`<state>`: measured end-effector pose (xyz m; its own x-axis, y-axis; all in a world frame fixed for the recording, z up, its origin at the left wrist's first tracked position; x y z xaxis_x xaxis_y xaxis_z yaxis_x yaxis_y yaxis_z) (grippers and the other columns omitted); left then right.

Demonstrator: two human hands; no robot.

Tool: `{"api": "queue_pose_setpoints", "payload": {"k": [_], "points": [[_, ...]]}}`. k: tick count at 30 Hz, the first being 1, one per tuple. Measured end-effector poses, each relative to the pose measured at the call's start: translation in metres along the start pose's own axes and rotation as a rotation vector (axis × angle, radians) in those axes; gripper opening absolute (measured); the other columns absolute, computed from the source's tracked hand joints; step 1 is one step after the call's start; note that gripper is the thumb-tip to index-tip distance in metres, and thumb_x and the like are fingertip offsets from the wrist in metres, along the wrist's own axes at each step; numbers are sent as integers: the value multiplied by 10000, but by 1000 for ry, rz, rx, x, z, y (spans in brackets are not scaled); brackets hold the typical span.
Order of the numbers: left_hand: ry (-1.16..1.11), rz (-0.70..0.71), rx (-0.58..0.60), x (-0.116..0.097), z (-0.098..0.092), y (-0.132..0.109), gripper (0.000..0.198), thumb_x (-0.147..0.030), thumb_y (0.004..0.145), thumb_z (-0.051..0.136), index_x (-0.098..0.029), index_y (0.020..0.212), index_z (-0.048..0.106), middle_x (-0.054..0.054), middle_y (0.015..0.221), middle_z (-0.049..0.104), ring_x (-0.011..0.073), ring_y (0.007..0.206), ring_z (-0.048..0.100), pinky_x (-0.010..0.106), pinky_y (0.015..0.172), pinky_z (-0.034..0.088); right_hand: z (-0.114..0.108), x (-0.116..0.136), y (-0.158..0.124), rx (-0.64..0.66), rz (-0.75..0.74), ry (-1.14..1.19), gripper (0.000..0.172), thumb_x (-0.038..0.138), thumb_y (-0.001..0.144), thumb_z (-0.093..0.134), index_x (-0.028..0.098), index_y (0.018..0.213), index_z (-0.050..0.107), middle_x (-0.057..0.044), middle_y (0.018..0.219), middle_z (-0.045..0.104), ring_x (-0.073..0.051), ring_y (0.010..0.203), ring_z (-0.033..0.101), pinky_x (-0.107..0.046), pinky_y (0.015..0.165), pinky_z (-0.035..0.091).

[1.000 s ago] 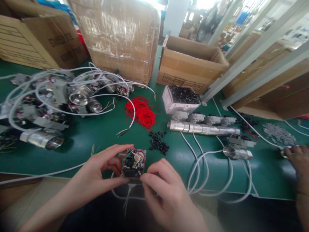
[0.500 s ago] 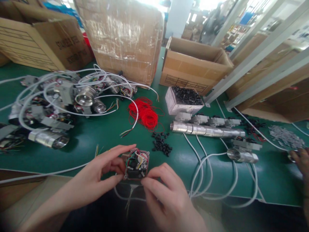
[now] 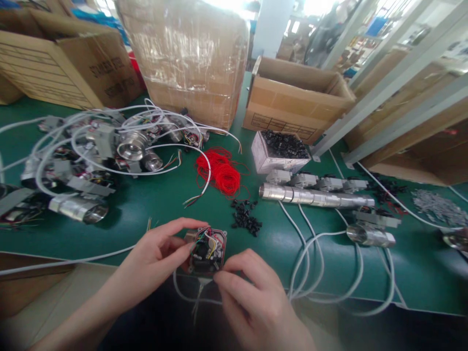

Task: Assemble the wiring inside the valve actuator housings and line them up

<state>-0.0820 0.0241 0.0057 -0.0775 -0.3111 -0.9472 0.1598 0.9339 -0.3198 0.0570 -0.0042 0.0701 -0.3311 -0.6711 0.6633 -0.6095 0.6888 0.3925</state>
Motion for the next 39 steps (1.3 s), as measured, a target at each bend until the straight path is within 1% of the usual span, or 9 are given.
{"api": "queue_pose_setpoints", "payload": {"k": [2,8,11,15,20,26,32,37,39], "points": [[-1,-13,22,0,1,-1,430,-302,819,578,-131,1210,625,28,816,738,126,611,613,212,574,494,0,0,1,-7,-3,2,234,-11,928,528,156,1015,667,-80,922,657,-168,829,630,-268,689,554],[74,-2,31,-4,0,-5,560,-247,732,560,-123,1277,606,15,818,710,143,654,612,244,612,489,0,0,1,-8,-5,-2,249,-12,932,522,152,1044,672,-72,928,645,-158,829,625,-259,693,548],[83,-10,48,-2,1,-6,587,-260,738,583,-114,1306,581,27,833,712,163,688,628,272,649,511,0,0,1,-6,-7,7,243,-13,932,524,152,1034,670,-68,927,640,-152,825,615,-254,687,540],[83,3,68,-2,2,-7,610,-245,738,604,-131,1335,550,50,933,732,182,749,662,308,719,542,0,-2,0,-12,8,10,228,-5,936,530,157,1022,666,-63,936,634,-146,839,609,-246,697,537],[85,-2,60,-2,3,-8,630,-226,723,590,-143,1345,537,31,907,718,177,744,654,312,727,542,0,-1,-1,-20,3,7,246,-13,927,527,160,1039,662,-57,939,625,-143,844,602,-244,703,536],[73,7,45,-5,3,-9,624,-208,729,591,-146,1347,528,8,880,694,162,736,627,290,714,525,3,-1,-2,-67,26,19,273,-22,924,532,167,1079,652,-55,914,603,-151,821,584,-259,665,516],[72,22,41,-7,5,-10,615,-206,728,592,-147,1337,529,18,932,688,155,734,610,291,715,519,9,7,-3,-136,25,-41,273,-24,925,543,155,1096,658,-44,790,583,-157,710,536,-263,572,454],[48,9,19,-6,5,-12,628,-210,713,569,-131,1334,525,33,951,679,165,757,607,301,718,518,19,20,-1,-207,-13,-99,250,-30,899,554,132,1053,667,-60,757,613,-172,679,535,-281,568,474],[41,2,17,-5,6,-12,630,-209,709,568,-131,1333,528,30,937,672,169,763,606,303,717,517,19,23,-2,-244,-17,-141,246,-20,895,561,126,1061,670,-67,760,634,-178,675,547,-292,577,494]]}}
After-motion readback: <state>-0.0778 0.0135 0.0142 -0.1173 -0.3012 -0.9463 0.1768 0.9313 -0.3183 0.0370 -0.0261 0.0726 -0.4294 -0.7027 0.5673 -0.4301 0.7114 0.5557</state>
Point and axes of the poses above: each hand's wrist, its own y-axis towards the middle knuckle, its own z-axis out of the palm, x = y × z, the point moved 10 cm from there along y, towards the middle knuckle
